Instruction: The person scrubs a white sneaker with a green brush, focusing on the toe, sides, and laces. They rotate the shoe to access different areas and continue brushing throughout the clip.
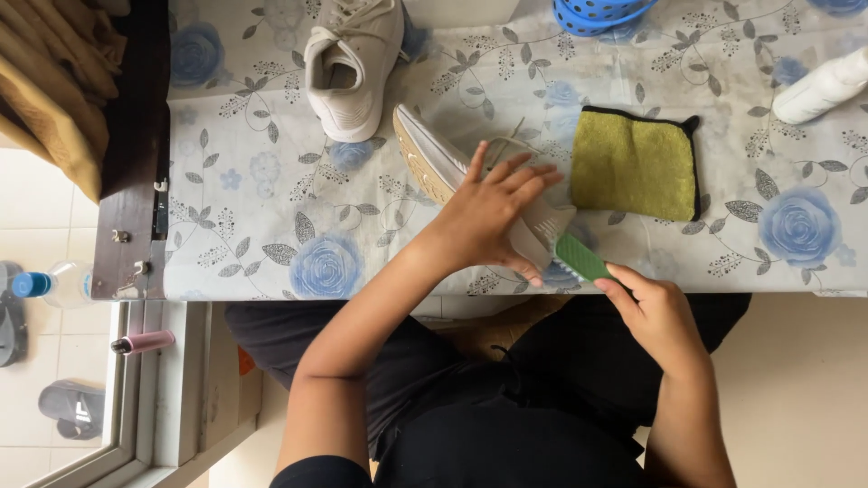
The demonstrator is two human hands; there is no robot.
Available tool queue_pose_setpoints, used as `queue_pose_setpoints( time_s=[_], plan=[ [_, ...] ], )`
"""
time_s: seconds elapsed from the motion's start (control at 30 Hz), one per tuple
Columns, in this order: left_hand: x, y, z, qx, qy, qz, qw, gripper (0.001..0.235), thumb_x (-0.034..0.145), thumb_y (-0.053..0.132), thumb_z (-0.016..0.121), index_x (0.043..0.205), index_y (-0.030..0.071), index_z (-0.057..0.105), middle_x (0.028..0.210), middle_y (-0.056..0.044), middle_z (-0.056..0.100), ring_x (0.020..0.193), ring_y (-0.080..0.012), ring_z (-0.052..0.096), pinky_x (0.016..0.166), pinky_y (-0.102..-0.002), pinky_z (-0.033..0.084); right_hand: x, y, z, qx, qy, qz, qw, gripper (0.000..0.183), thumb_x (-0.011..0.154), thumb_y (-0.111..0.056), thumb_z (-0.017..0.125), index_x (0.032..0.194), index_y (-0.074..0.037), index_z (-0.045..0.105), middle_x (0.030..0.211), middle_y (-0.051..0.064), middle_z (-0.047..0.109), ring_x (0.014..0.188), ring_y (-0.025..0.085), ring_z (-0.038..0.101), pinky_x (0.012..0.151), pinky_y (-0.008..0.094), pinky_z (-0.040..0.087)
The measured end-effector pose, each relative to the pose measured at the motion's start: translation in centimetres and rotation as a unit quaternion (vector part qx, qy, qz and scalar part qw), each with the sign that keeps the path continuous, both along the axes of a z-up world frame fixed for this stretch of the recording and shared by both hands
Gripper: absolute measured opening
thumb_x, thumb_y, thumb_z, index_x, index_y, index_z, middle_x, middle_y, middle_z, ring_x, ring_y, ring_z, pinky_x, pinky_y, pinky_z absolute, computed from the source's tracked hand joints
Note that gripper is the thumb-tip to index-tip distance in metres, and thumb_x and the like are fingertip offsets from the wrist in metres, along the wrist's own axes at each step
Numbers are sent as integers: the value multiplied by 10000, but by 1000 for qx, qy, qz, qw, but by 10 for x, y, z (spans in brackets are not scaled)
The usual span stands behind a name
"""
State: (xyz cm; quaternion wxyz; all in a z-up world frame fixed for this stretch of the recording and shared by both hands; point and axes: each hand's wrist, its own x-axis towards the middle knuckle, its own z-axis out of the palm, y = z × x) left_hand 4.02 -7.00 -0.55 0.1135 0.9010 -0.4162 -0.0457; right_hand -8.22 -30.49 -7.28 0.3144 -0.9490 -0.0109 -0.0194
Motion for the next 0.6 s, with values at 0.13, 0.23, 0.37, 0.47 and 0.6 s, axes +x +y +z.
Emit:
queue_pose_setpoints(
  time_s=[0.13, 0.23, 0.37, 0.47, 0.6],
  plan=[
    [-10, -6, -8, -114, -56, 27, 992, 1285, 341, 773, 722, 1385, 164, 286, 1376, -30, 412, 1333, -281, 281, 1059, -611, 6, 11, 22, -6, 41, -50, -8, 998, 208, 833, -233, 641, 954, -63, 653, 584, 179, 602, 648, 354, 619, 488, 391, 462],
    [-11, -10, -15, -101, -114, 46, 987, 1352, 331, 754, 771, 1415, 170, 210, 1397, -29, 396, 1352, -253, 273, 1070, -601, -27, 27, 47, 0, 0, -104, -17, 994, 226, 836, -284, 655, 944, -86, 640, 584, 149, 594, 652, 347, 616, 497, 401, 457],
    [-11, -6, -29, -163, -165, 86, 969, 1082, 586, 769, 665, 1407, 208, 237, 1433, -64, 328, 1378, -287, 188, 1043, -620, -109, 25, 47, 12, -82, -89, -24, 992, 189, 850, -380, 623, 904, -200, 641, 548, 61, 598, 616, 272, 632, 510, 372, 483],
    [-17, -4, -51, -251, -198, 181, 930, 895, 693, 790, 354, 1372, 207, 344, 1408, -78, 339, 1366, -325, 143, 1013, -618, -171, 2, 24, 6, -68, -21, -50, 996, 334, 857, -448, 563, 919, -126, 627, 646, 182, 616, 757, 355, 626, 597, 457, 484],
    [-30, -12, -73, -291, -177, 208, 917, 689, 747, 560, 413, 1347, 222, 404, 1410, -66, 339, 1355, -317, 179, 1045, -602, -105, 2, 37, 1, -26, 11, -53, 998, 333, 878, -413, 548, 918, -91, 625, 692, 197, 629, 765, 348, 634, 616, 446, 501]
  ],
)
